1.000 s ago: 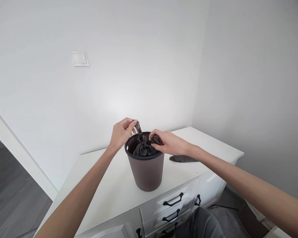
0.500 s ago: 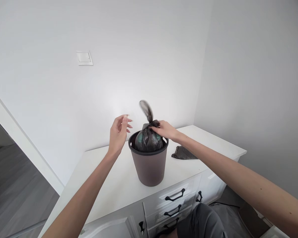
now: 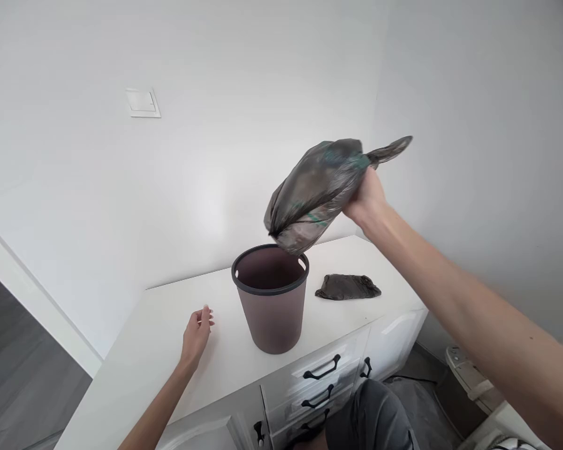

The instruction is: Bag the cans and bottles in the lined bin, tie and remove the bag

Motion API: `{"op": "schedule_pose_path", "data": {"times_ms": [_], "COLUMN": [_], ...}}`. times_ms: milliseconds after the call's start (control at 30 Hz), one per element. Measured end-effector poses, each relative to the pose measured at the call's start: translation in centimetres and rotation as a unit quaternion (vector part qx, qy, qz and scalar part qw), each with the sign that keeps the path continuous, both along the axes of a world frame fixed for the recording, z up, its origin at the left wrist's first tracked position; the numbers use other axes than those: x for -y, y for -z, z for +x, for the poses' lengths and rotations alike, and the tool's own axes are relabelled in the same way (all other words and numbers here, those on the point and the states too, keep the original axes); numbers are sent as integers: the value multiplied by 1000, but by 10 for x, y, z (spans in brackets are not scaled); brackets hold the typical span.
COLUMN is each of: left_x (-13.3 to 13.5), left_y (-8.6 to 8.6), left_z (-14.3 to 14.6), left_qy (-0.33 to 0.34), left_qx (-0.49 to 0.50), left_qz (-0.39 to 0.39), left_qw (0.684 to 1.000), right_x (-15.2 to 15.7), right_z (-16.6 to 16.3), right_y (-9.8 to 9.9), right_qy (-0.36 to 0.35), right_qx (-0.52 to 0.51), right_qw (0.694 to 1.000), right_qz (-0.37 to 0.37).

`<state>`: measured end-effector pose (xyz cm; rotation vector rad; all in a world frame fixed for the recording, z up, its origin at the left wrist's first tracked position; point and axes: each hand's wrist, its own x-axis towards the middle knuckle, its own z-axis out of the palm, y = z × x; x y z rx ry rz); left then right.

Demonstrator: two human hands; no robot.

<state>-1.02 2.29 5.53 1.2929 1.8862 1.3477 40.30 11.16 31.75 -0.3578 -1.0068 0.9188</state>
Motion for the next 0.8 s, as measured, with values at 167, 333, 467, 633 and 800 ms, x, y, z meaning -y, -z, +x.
{"op": "schedule_pose_path", "data": {"times_ms": [167,333,467,633,800], "left_x": [7,2,-1,-2,-5], "left_y": [24,34,36,32,34], "left_z": [-10,-5,-5,-4,-4], "left_qy": [-6,11,27,22,28], "left_qx": [-58,-103,-133,-168,-178], "left_qz": [-37,-54,-74,-101,-107], "left_qw": [998,993,988,980,978], "right_x": [-33,-74,-97,-119,-134], "right_z": [51,65,64,70,61], "right_y": [26,97,153,197,238], "right_qy": [62,161,254,334,361], "right_qx": [-22,9,210,343,410], "right_qw": [997,973,924,855,813], "right_qz": [-28,-164,-196,-199,-201]}}
